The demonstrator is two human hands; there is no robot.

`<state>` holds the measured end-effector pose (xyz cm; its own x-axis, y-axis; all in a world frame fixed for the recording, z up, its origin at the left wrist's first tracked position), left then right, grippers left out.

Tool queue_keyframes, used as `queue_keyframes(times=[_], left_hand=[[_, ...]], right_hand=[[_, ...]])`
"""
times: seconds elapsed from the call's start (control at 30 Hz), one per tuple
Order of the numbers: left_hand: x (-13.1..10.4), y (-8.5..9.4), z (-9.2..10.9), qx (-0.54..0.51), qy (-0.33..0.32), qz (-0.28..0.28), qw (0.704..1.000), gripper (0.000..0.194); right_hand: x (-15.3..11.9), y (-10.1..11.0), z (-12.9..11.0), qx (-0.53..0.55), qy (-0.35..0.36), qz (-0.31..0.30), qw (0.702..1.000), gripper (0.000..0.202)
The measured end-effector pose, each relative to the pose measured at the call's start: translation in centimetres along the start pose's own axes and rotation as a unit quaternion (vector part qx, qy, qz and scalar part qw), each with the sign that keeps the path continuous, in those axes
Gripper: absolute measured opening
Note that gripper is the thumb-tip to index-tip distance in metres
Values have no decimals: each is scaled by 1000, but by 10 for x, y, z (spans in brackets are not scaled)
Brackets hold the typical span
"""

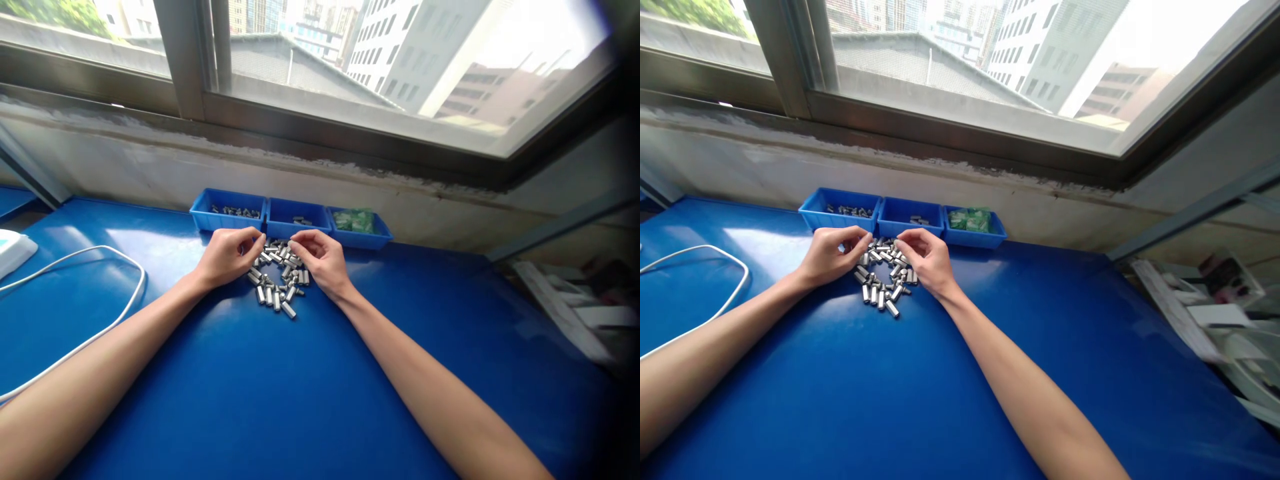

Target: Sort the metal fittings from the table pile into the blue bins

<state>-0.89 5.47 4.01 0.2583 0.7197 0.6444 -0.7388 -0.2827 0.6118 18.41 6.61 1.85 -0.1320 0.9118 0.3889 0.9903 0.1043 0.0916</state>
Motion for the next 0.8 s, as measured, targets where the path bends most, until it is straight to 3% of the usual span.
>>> queue_keyframes(times=[0.2,0.4,0.6,0.8], left_hand=[[-2,-1,6,12,-46,-5,999,15],[-3,-8,14,4,-95,-75,993,18],[-3,-13,9,3,-96,-106,990,20],[-3,-16,7,2,-90,-121,989,20]], right_hand=[[2,12,9,71,-42,67,994,32],[2,12,11,125,-65,70,988,29],[2,19,12,177,-60,133,973,32],[3,21,14,185,-52,131,973,42]])
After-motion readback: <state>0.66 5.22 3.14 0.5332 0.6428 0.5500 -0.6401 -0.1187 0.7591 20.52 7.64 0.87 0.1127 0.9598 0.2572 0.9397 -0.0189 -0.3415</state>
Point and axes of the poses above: each hand's wrist, its own x-axis towards the middle knuckle, its own y-axis out of the back of the hand, z = x × y, the point moved 6 cm from there along x, towards the middle knuckle, and after that the axes turned 2 degrees about x, right-handed, at the moved point
